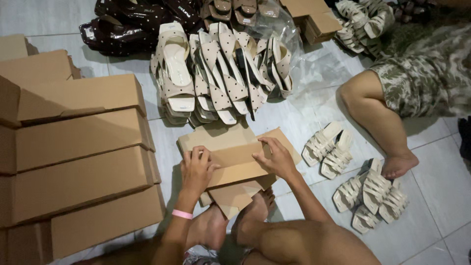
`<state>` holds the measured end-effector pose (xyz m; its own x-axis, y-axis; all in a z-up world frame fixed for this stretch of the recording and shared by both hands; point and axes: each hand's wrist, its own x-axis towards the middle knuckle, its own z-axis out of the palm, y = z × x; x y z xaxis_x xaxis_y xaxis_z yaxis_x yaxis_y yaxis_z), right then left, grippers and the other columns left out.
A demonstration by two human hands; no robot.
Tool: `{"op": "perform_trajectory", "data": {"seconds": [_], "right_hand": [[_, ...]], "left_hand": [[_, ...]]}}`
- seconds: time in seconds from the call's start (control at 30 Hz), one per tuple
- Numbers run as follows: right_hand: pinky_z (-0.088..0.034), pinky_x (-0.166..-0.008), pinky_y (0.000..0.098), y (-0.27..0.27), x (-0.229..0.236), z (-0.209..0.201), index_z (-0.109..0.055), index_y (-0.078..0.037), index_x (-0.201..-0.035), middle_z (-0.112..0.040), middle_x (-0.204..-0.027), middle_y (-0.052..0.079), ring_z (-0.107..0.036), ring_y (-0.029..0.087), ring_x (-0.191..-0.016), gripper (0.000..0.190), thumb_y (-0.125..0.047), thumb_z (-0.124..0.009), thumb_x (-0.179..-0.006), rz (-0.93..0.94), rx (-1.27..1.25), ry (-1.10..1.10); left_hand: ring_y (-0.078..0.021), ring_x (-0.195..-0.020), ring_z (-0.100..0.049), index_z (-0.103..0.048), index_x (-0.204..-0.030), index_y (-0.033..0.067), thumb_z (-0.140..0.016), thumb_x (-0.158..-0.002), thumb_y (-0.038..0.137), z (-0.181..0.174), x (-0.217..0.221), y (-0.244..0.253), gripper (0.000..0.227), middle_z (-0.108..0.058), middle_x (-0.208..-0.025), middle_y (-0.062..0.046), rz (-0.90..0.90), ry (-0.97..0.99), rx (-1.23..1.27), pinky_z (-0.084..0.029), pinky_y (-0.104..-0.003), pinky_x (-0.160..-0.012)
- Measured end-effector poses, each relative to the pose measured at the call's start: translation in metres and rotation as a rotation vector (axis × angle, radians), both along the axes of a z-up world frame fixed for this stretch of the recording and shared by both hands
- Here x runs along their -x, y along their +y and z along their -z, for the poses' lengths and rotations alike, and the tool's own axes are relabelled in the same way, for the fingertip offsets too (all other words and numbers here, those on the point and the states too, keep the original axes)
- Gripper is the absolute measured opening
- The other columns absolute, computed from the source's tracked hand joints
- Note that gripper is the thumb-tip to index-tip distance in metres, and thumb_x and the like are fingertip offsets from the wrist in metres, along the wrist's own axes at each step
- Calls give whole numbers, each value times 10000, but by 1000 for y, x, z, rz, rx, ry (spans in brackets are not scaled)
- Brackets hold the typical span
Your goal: The person sits on the floor and packs pairs of white woven slippers into small cardboard boxes. They place each slipper into a box, close the lid, and then move the box aside. The process is repeated for multiple pairs.
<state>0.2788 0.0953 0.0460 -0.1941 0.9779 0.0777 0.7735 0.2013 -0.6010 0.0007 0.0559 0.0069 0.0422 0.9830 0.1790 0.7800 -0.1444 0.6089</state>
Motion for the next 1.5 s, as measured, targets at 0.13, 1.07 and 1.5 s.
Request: {"op": "perform_trajectory", "data": {"seconds": [0.13, 1.07, 1.5], "right_hand": [[-505, -1001, 405, -1, -10, 14, -573, -107, -1358, -610, -1341, 150, -615, 321, -1220, 583, -337, -794, -869, -35, 56, -9], [-404, -1158, 494, -88, -72, 97, -227, -117, -1577, -231, -1599, 266, -331, 395, -1480, 1301, -456, -981, -572, -138, -218, 76], [-499, -717, 357, 9, -155, 142, -645, 61, -1307, -664, -965, 133, -612, 219, -825, 517, -303, -739, -952, 458, 316, 405]], "left_hand": [[-334, -1095, -515, -660, -958, 111, -859, -706, 300, 28, 3, 1, 373, -585, -1154, -42, -18, -111, -36, -463, -497, -919], [-155, -1056, -616, -523, -1365, 77, -667, -940, 330, 67, 41, -63, 516, -663, -1197, -48, -408, -970, 476, -497, -312, -878], [-185, -1181, -616, -498, -1402, -71, -713, -917, 288, 65, 35, -51, 641, -664, -1296, -147, -303, -1109, 471, -480, -313, -980]]}}
